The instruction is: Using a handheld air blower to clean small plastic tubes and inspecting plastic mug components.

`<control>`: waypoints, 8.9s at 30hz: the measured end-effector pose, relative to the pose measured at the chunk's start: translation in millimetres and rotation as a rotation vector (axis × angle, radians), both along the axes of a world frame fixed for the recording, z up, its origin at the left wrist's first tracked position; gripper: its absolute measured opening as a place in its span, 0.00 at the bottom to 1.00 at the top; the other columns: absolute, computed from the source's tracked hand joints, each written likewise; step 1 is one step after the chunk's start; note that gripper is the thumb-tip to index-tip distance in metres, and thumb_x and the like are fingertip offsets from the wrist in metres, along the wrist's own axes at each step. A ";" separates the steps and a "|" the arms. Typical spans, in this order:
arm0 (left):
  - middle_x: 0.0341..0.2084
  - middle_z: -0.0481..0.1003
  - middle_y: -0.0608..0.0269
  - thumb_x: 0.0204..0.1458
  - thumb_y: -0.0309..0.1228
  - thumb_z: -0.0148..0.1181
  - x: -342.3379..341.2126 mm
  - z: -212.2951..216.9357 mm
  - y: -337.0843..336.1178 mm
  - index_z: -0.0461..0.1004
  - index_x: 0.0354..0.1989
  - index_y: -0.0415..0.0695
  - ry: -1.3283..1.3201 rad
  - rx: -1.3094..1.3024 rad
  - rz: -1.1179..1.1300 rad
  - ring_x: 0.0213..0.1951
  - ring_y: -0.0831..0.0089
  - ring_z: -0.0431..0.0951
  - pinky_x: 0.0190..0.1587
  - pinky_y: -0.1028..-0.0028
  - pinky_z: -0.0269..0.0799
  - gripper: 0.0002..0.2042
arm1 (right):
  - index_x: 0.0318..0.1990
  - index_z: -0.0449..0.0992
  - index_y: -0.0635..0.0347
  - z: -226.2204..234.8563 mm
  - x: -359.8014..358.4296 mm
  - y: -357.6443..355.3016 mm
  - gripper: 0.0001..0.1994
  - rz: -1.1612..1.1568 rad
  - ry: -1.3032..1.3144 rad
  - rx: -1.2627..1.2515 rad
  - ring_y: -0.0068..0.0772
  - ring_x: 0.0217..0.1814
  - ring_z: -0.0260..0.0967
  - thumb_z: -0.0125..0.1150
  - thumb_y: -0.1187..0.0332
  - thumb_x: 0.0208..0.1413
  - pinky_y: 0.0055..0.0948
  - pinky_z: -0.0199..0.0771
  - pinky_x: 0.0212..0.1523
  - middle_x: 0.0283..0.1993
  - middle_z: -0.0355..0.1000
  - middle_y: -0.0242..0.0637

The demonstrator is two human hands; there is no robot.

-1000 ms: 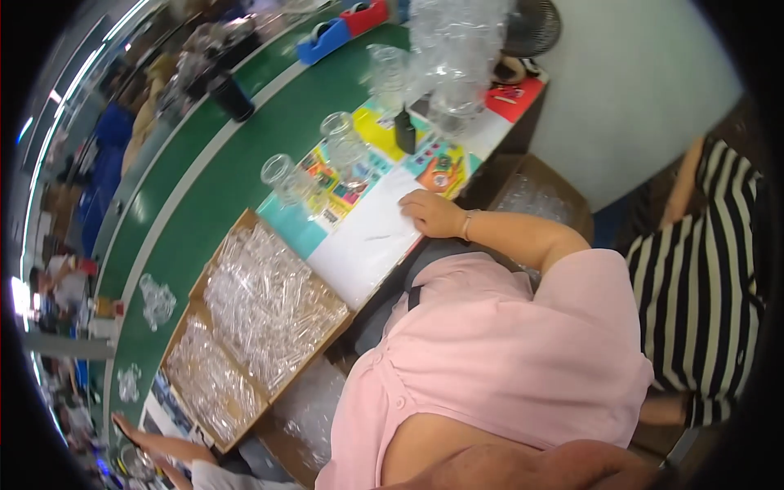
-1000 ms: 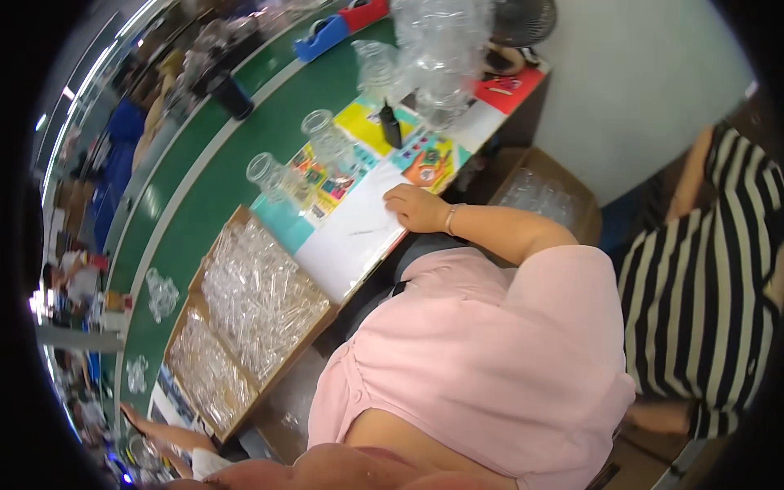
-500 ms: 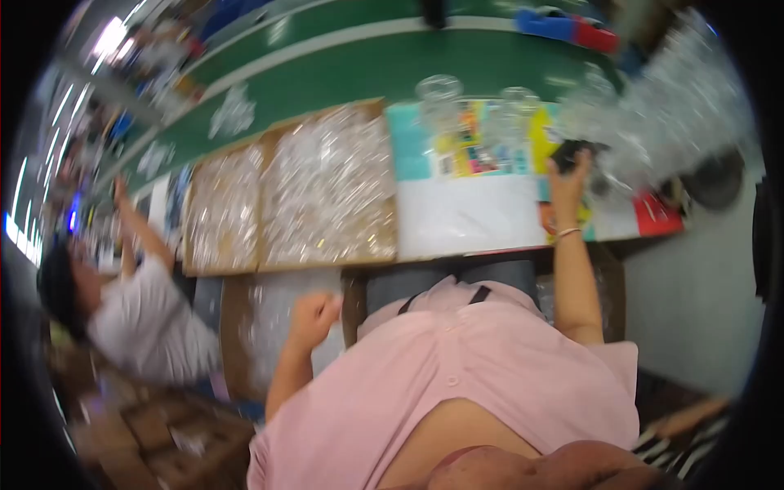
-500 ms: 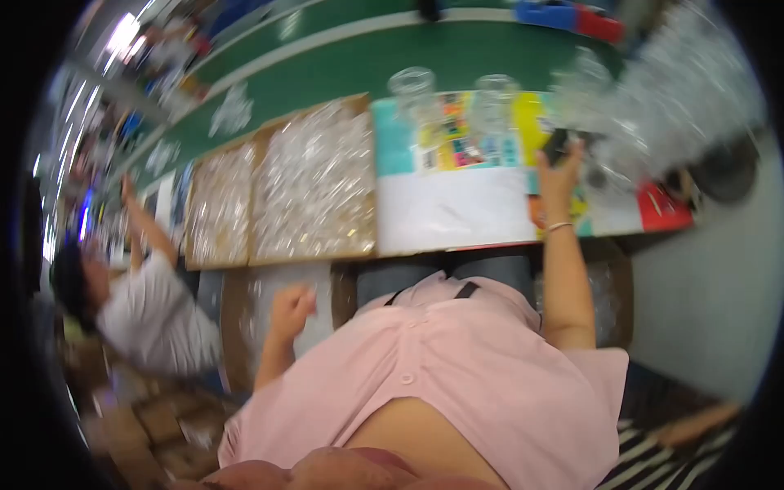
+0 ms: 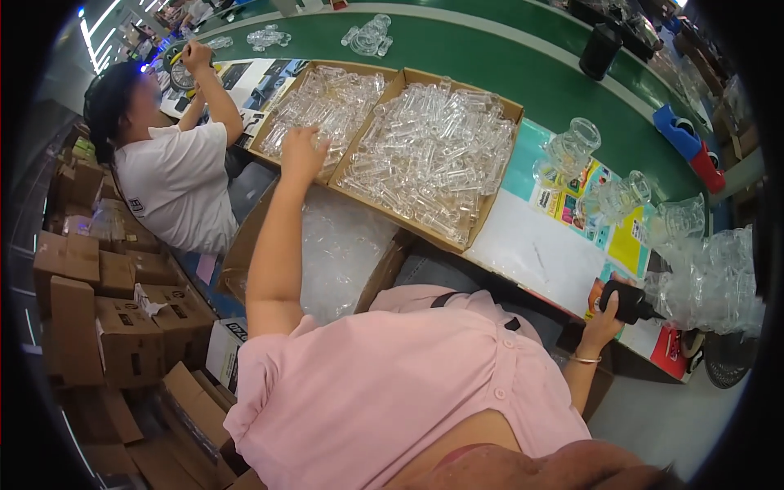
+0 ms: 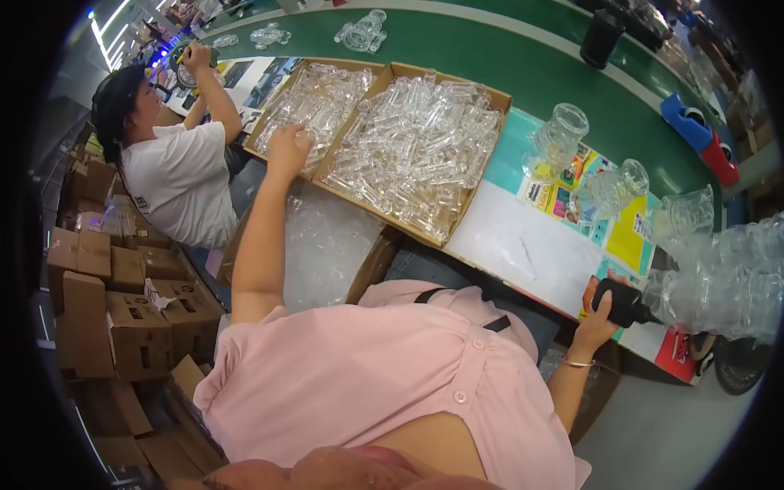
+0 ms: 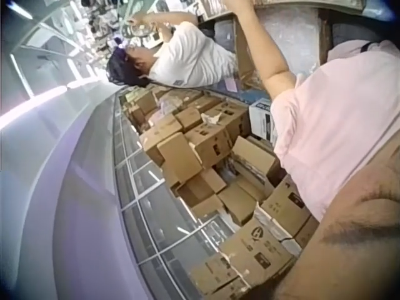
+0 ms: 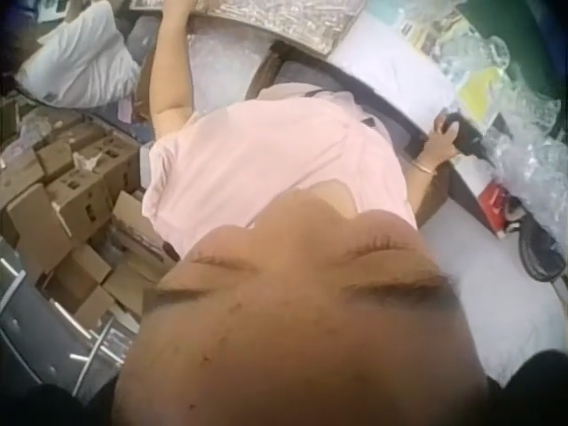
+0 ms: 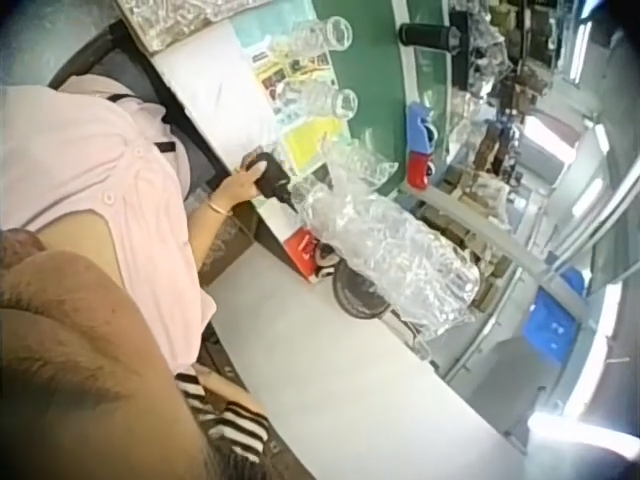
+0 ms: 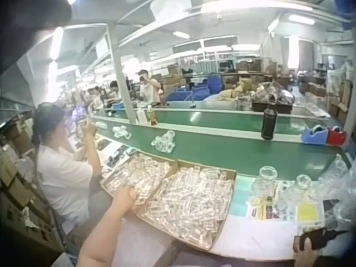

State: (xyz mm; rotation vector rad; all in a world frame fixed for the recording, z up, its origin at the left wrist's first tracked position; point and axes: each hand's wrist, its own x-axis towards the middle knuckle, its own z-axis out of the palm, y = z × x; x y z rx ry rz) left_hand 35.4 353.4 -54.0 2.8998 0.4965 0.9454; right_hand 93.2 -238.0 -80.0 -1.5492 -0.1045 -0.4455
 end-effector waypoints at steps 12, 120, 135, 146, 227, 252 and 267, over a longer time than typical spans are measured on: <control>0.29 0.76 0.59 0.43 0.34 0.64 -13.5 47.0 -30.8 0.73 0.39 0.39 -0.060 -0.732 0.013 0.31 0.69 0.76 0.37 0.74 0.72 0.16 | 0.54 0.58 0.64 11.0 -33.2 49.2 0.27 0.423 0.153 0.176 0.29 0.44 0.58 0.59 0.69 0.45 0.27 0.69 0.38 0.42 0.59 0.36; 0.29 0.71 0.58 0.44 0.18 0.40 96.0 -108.4 -333.2 0.70 0.43 0.36 0.060 -1.429 -1.044 0.23 0.74 0.71 0.26 0.80 0.68 0.17 | 0.53 0.59 0.55 40.1 -184.8 86.5 0.26 0.545 0.179 0.501 0.24 0.41 0.60 0.60 0.75 0.44 0.29 0.67 0.41 0.35 0.59 0.29; 0.30 0.70 0.59 0.47 0.19 0.43 87.5 -99.1 -333.6 0.70 0.44 0.37 0.105 -1.401 -1.060 0.26 0.74 0.72 0.31 0.79 0.71 0.15 | 0.52 0.60 0.53 35.6 -183.4 90.9 0.26 0.584 0.205 0.555 0.27 0.44 0.60 0.60 0.75 0.43 0.31 0.67 0.46 0.38 0.60 0.30; 0.29 0.70 0.60 0.49 0.20 0.43 88.6 -97.0 -333.9 0.69 0.45 0.38 0.092 -1.382 -1.040 0.27 0.75 0.71 0.29 0.79 0.69 0.15 | 0.62 0.50 0.47 37.9 -180.8 88.0 0.38 0.680 0.191 0.588 0.29 0.56 0.58 0.59 0.77 0.41 0.40 0.68 0.50 0.48 0.61 0.32; 0.43 0.69 0.53 0.39 0.12 0.62 -31.6 50.5 -355.0 0.68 0.42 0.38 -0.263 -1.385 -1.262 0.42 0.72 0.73 0.42 0.78 0.72 0.19 | 0.46 0.62 0.63 129.6 -66.7 46.3 0.24 0.237 -0.143 0.434 0.31 0.37 0.68 0.55 0.52 0.51 0.29 0.73 0.40 0.40 0.63 0.39; 0.41 0.71 0.48 0.35 0.14 0.66 -21.7 36.5 -349.6 0.69 0.40 0.39 -0.384 -1.119 -1.253 0.43 0.64 0.74 0.42 0.73 0.72 0.21 | 0.44 0.64 0.66 127.6 -82.6 50.9 0.21 0.170 -0.322 0.037 0.29 0.37 0.68 0.58 0.58 0.51 0.26 0.71 0.38 0.37 0.68 0.43; 0.39 0.72 0.47 0.35 0.15 0.66 -19.5 40.7 -346.1 0.70 0.39 0.39 -0.367 -0.971 -1.181 0.40 0.63 0.75 0.41 0.74 0.72 0.20 | 0.42 0.67 0.70 135.8 -64.3 45.1 0.16 0.289 -0.221 0.106 0.27 0.38 0.68 0.59 0.66 0.50 0.24 0.69 0.40 0.37 0.69 0.41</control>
